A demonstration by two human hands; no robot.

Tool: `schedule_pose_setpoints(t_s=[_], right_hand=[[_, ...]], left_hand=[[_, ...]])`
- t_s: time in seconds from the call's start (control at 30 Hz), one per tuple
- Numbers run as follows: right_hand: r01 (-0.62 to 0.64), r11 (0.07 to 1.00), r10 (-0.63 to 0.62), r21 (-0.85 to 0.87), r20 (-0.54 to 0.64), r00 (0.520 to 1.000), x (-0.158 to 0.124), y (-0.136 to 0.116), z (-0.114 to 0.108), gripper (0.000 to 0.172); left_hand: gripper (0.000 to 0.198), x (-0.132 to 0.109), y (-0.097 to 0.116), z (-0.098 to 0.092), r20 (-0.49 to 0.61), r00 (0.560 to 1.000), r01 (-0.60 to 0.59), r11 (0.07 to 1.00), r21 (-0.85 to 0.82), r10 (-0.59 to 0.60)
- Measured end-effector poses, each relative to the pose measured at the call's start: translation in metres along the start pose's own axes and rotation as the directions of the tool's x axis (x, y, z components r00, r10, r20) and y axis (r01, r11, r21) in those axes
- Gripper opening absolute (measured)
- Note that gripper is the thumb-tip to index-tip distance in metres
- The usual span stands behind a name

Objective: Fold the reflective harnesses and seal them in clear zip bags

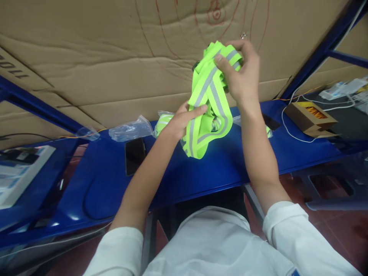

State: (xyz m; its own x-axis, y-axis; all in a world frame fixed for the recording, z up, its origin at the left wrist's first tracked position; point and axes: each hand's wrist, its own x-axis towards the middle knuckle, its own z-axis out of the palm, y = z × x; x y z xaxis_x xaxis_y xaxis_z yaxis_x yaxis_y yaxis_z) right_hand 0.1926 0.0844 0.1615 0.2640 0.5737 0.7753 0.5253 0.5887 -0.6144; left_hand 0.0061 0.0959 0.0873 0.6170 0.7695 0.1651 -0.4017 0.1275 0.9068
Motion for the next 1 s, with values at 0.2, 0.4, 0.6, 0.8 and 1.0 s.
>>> schedule_pose_setpoints(t_s=[0.2,0.4,0.6,0.8,1.0], right_hand=[[0.032,0.999,-0.030,0.012,-0.123,0.992,-0.006,0.006,0.018,0.022],[-0.005,0.999,-0.001,-0.046,-0.118,0.993,-0.008,0.008,0.021,0.023],[-0.157,0.982,0.159,0.100,-0.008,0.987,0.007,0.014,-0.006,0.019],[-0.393,0.893,0.343,0.220,0.233,0.910,0.006,0.016,-0.014,0.029],[-0.010,1.000,0.007,0.024,0.124,0.992,0.005,0.005,-0.020,0.021]], left_hand=[[0.048,-0.003,-0.015,0.024,0.159,0.987,0.027,0.999,-0.022,-0.023],[0.049,-0.004,-0.027,0.038,0.050,0.999,0.009,0.998,-0.070,-0.005],[0.054,0.002,-0.021,0.013,-0.038,0.997,0.076,0.978,0.195,-0.070],[0.057,0.003,-0.006,-0.009,0.054,0.998,-0.035,0.847,0.530,0.007],[0.098,-0.004,0.018,-0.023,0.216,0.972,-0.019,0.895,0.446,-0.087]])
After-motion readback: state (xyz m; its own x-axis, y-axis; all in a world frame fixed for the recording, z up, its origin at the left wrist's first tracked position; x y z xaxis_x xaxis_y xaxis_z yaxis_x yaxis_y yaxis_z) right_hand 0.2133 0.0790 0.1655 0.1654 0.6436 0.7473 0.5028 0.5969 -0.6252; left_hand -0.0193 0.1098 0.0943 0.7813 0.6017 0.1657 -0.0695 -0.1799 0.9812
